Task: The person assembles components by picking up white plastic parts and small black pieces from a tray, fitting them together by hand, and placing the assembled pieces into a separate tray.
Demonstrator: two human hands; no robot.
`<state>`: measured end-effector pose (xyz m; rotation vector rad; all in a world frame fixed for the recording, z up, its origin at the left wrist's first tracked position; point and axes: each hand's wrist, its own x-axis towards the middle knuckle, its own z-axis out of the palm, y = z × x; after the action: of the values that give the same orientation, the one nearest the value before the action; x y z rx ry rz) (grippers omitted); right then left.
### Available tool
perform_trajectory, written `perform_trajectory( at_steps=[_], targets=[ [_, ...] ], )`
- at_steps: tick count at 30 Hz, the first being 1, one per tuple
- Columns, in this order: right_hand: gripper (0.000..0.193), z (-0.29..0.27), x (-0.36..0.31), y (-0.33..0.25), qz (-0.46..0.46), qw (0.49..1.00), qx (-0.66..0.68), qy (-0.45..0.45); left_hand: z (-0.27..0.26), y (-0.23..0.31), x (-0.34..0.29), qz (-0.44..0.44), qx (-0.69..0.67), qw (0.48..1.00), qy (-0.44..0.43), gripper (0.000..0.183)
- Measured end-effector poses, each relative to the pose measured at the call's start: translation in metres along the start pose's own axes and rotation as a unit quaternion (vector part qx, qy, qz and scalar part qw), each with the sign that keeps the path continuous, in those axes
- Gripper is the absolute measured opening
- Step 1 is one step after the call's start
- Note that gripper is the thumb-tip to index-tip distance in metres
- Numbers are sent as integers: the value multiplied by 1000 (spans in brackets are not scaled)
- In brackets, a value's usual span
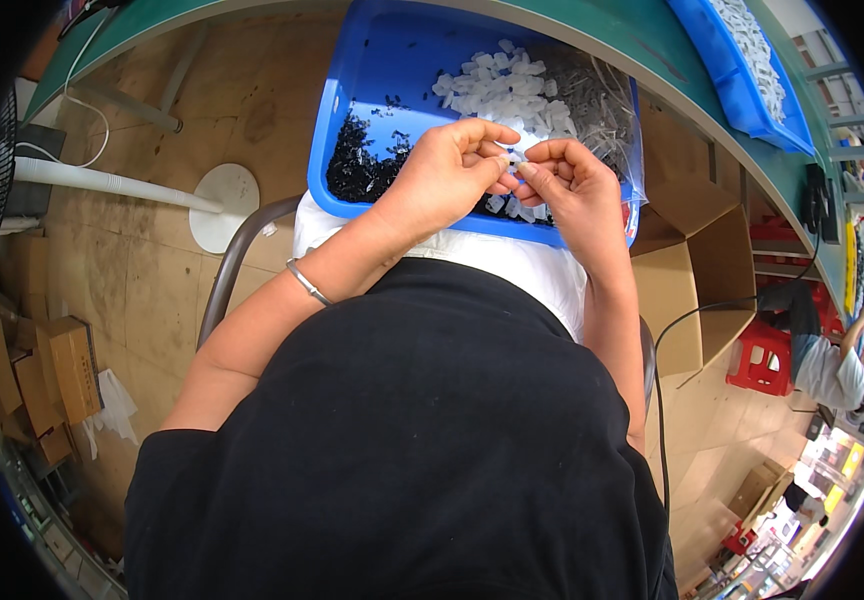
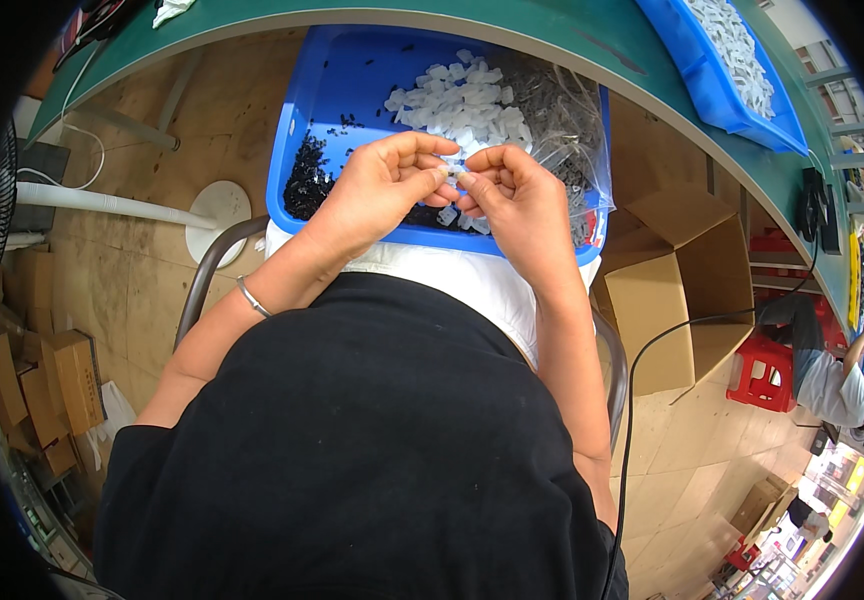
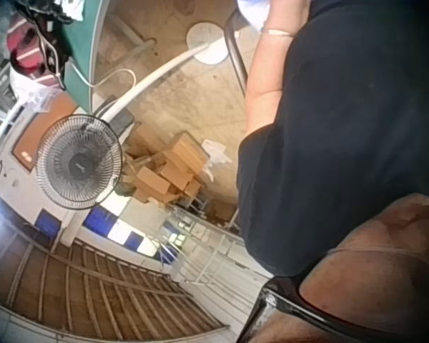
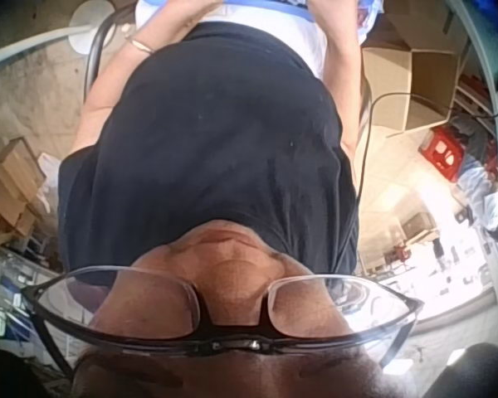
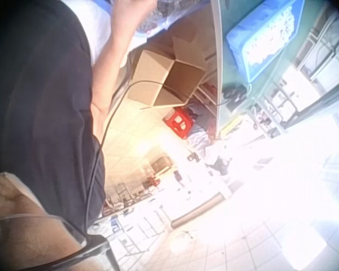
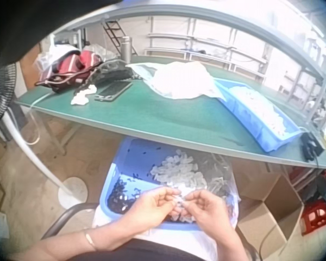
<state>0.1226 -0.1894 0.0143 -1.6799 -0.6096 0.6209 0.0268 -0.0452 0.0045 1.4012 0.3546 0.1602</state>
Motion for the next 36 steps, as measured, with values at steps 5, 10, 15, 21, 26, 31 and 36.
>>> perform_trajectory(
  at_steps=[5, 10, 15, 21, 26, 31, 36],
  targets=[
    [10, -7, 2, -1, 52, 998, 6, -39, 3, -5, -3, 39, 40, 998, -1, 27],
    [11, -6, 1, -4, 30, 999, 2, -27, 3, 0, -6, 95, 147, 985, -5, 30],
    [10, 3, -1, -9, -16, 995, -96, -15, 3, -2, -5, 64, 157, 985, -3, 31],
    [9, 5, 0, -5, -6, 996, -80, -28, -1, -10, -1, -5, 47, 999, 13, 34],
    [13, -3, 3, 7, 42, 998, 15, -50, -2, -7, 0, -52, -27, 998, 13, 36],
    [14, -2, 5, 10, 58, 996, 40, -53, -2, -12, 1, -52, -23, 998, 15, 35],
    [15, 2, 5, 8, 70, 996, 34, -41, -1, -12, 0, -49, -9, 999, 16, 33]
  ],
)
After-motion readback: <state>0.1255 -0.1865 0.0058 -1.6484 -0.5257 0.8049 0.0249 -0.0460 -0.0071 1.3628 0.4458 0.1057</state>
